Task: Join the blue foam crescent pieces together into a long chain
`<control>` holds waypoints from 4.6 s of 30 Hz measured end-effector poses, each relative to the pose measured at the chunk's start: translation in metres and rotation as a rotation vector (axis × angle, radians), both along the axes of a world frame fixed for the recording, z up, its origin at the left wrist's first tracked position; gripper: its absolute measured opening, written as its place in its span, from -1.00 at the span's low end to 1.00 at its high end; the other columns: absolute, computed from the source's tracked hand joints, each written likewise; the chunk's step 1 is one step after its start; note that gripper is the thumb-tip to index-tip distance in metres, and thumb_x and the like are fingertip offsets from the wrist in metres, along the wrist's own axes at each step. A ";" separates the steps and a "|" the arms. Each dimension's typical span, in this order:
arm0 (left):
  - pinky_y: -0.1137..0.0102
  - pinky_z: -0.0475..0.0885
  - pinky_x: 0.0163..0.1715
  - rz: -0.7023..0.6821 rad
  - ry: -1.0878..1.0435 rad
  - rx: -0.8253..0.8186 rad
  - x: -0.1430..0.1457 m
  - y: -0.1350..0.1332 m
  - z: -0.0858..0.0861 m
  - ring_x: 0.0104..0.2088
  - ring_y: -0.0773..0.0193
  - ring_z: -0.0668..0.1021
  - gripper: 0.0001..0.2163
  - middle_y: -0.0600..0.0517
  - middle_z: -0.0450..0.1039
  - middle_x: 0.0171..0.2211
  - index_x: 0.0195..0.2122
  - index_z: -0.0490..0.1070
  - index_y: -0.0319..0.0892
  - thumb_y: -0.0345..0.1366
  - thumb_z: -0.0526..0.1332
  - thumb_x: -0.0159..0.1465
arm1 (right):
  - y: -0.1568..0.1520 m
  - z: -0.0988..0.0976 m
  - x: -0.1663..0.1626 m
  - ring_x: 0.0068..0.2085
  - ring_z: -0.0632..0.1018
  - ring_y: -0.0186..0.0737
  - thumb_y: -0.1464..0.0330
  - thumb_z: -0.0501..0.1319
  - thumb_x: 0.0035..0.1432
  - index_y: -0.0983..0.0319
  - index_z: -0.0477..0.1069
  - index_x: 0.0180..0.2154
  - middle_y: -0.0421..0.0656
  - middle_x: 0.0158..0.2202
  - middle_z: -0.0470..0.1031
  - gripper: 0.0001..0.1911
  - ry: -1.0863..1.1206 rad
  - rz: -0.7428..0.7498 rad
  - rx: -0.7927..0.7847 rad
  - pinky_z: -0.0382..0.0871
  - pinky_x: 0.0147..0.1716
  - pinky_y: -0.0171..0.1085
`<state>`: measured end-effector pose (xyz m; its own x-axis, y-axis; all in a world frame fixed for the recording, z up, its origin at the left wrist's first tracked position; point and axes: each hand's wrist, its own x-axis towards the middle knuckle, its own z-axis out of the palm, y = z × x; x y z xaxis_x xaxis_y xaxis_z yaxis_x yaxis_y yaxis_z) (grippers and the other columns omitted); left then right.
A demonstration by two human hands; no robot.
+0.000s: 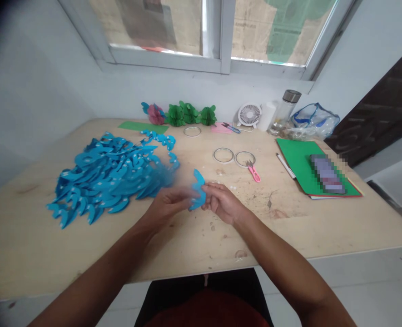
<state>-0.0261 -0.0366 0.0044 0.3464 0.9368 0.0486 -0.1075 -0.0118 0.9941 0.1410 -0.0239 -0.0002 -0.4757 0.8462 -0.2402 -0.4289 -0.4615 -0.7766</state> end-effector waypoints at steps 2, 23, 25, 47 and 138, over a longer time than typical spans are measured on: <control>0.43 0.36 -0.45 -0.003 -0.002 0.007 -0.001 0.000 0.000 -0.49 0.35 0.45 -0.85 0.01 0.52 -0.47 -0.34 0.56 -0.18 -0.28 0.32 0.05 | 0.000 0.000 0.000 -0.53 0.40 -0.37 0.29 0.32 -0.05 0.25 0.42 -0.48 -0.24 -0.57 0.42 -0.83 0.024 -0.004 -0.016 0.21 -0.52 -0.35; 0.46 0.40 -0.54 0.338 -0.064 0.071 0.004 0.005 -0.003 -0.58 0.40 0.43 -0.88 0.05 0.49 -0.54 -0.37 0.54 -0.20 -0.29 0.29 0.07 | 0.000 0.002 0.000 -0.55 0.36 -0.39 0.31 0.24 0.03 0.24 0.45 -0.46 -0.21 -0.55 0.47 -0.87 -0.413 -0.306 0.430 0.21 -0.50 -0.35; 0.46 0.41 -0.53 0.389 -0.021 0.127 0.005 0.003 -0.003 -0.56 0.40 0.45 -0.87 0.05 0.50 -0.51 -0.35 0.53 -0.19 -0.30 0.29 0.08 | -0.003 0.003 -0.002 -0.53 0.37 -0.37 0.30 0.22 0.04 0.25 0.46 -0.46 -0.19 -0.55 0.47 -0.86 -0.469 -0.230 0.471 0.23 -0.49 -0.34; 0.48 0.39 -0.48 0.549 0.474 0.616 0.006 -0.001 -0.004 -0.52 0.39 0.45 -0.96 0.09 0.48 -0.49 -0.44 0.42 -0.18 -0.39 0.20 0.14 | 0.001 -0.007 -0.006 -0.58 0.32 -0.41 0.35 0.26 -0.05 0.24 0.43 -0.58 -0.22 -0.59 0.46 -0.87 -0.361 -0.190 0.239 0.15 -0.52 -0.35; 0.50 0.36 -0.49 0.332 0.558 0.526 0.001 0.007 -0.010 -0.50 0.37 0.49 -0.83 0.05 0.56 -0.43 -0.35 0.55 -0.14 -0.45 0.17 0.13 | 0.003 -0.008 -0.008 -0.61 0.32 -0.44 0.42 0.21 -0.08 0.25 0.43 -0.62 -0.24 -0.64 0.44 -0.87 -0.506 -0.241 0.332 0.14 -0.58 -0.39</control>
